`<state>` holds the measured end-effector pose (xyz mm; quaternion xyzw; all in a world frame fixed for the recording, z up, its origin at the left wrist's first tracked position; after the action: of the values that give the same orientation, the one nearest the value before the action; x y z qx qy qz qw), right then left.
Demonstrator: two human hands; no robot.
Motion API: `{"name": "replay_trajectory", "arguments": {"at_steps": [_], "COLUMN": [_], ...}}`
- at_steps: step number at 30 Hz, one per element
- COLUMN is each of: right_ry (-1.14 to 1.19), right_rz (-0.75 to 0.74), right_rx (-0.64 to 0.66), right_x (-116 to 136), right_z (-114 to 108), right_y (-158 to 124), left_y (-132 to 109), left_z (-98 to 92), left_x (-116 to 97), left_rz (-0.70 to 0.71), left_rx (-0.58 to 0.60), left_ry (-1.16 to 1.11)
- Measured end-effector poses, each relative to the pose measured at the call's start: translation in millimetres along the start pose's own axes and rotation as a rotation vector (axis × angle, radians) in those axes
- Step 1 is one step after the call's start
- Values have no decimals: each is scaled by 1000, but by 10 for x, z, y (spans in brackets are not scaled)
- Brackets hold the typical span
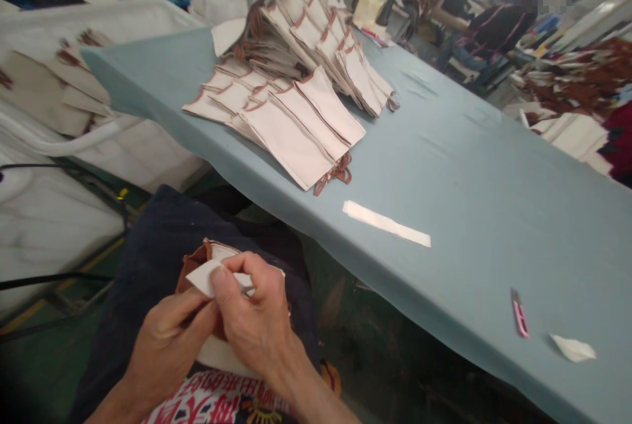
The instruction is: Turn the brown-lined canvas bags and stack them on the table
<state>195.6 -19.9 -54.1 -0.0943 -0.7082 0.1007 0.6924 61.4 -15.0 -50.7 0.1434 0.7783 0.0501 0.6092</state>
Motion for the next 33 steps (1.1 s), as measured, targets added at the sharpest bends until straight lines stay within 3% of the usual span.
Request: {"name": "replay_trajectory", "arguments": {"at_steps": [5, 10, 18, 25, 30, 33], "right_ry": [87, -190, -463, -442, -388, -398], "right_rz": [80, 14, 94, 90, 113, 114], "right_rx": [-62, -63, 168, 243, 231, 255], "right_x": [0, 141, 383, 410, 379, 362], "right_z": [37, -116, -214, -314, -374, -376], "right_y": [-2, 68, -12, -10, -24, -26], "left_y": [-119, -250, 18, 15, -96, -91], "left_z": [-42, -212, -312, -299, -295, -272], "left_x": [21, 70, 87, 30, 177, 184], "left_rz": [-143, -432, -257, -190, -302, -349], "left_rx": [50, -55, 183, 147, 46, 112], "left_ry": [-50, -73, -84, -35, -30, -99]}}
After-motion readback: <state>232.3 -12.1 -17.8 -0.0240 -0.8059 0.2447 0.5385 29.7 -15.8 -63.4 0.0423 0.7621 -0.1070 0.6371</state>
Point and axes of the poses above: each hand's wrist, its own y-axis towards the middle knuckle, its own z-axis out of the palm, x = y × z, the point moved 1 cm from there along y, towards the middle knuckle, and after that the axes turned 8 degrees about z, right-handed, at the moved point
